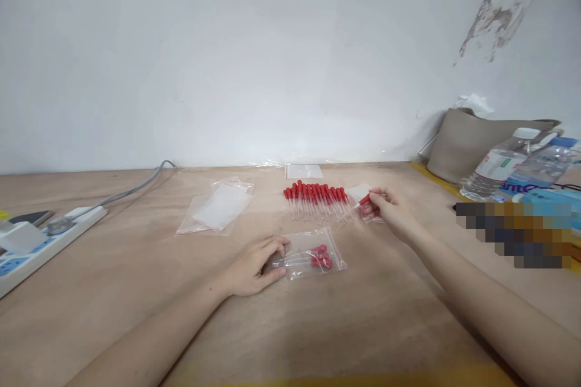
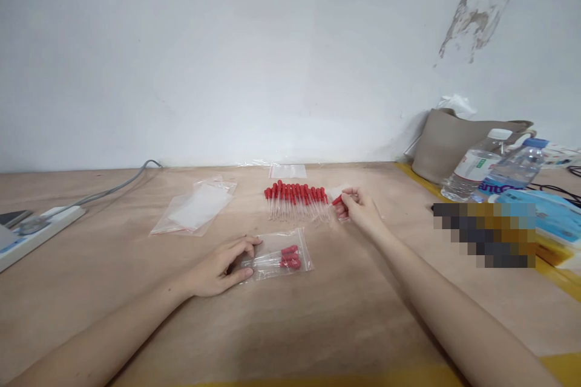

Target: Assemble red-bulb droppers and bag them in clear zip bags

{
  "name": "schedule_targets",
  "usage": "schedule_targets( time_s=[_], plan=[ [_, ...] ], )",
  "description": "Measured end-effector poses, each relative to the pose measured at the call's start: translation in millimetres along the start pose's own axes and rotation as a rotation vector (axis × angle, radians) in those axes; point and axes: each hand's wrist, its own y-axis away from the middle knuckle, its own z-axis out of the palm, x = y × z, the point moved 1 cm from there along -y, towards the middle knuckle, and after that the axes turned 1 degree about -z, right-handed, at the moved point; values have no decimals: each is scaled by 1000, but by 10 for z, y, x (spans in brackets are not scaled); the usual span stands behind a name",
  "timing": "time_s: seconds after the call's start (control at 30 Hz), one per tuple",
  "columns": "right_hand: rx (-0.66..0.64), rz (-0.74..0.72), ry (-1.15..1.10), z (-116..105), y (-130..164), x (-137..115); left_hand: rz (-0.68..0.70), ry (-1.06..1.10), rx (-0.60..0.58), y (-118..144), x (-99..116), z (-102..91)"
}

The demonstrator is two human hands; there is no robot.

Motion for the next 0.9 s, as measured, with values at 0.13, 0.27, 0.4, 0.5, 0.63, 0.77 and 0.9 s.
schedule_targets(
  time_s=[0.13,0.27,0.4,0.5,0.63,0.77,0.9],
  plan=[
    [20,3,-43,-21,127,210,4,0,-3,2,-16,9],
    [20,91,-115,36,181,308,-2,-5,-6,-5,-7,-3],
    [-26,199,-238,202,289,331,-2,2,-2,-2,-5,-4],
    [-107,259,-236,327,396,329,3,-6,9,7,-23,12],
    [-335,196,-5,450,506,328,9,-21,20,12,-36,28],
    [-394,3,143,544,535,368,4,-30,14,4,-19,17],
    [-496,-58,163,646,505,447,20,-43,6,-7,4,5]
  ],
)
